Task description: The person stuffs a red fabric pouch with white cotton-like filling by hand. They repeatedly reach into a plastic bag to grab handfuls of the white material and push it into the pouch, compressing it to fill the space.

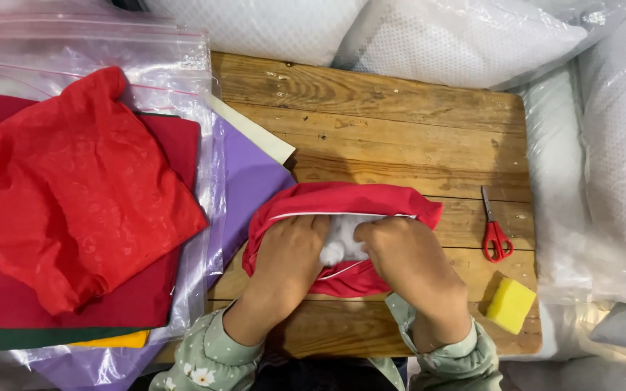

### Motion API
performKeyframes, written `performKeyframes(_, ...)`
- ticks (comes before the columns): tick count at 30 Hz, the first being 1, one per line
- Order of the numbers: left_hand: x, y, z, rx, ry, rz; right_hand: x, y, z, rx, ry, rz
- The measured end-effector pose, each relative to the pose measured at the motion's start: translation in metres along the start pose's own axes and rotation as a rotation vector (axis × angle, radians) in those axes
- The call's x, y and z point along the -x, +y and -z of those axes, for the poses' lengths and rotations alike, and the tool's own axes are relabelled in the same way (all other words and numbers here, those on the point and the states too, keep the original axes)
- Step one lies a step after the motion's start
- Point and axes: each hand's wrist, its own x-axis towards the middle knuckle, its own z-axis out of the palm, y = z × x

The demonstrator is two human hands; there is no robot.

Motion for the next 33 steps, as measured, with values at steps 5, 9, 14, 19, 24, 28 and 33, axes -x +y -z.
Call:
performKeyframes(5,0.002,-0.004,-0.02,-0.099,0.0,-0.049,0.0,-0.013,0.018,-0.116,0.069,0.024)
performKeyframes(9,-0.004,-0.004,-0.017,-0.11,0.087,-0.115,-0.033,-0.018,-0.021,-0.017,-0.032,0.073)
performKeyframes(14,0.007,-0.006,0.008,-0.183,0.12,0.003,-0.038,-0.018,-0.031,0.098,0.077,0.079)
performKeyframes(19,0.025,0.011,0.054,-0.186,0.084,0.106,-0.003,-0.025,-0.007,0.168,0.14,0.038)
performKeyframes(24,0.031,0.013,0.094,0.424,0.083,-0.194,0.019,-0.023,0.024,-0.227,0.123,0.137)
performKeyframes(28,0.034,0.009,0.093,0.342,0.024,-0.184,0.003,-0.035,0.021,-0.265,0.116,0.188)
performKeyframes(33,0.03,-0.009,0.087,0.232,0.178,0.191,-0.022,-0.028,-0.012,-0.191,-0.055,0.1)
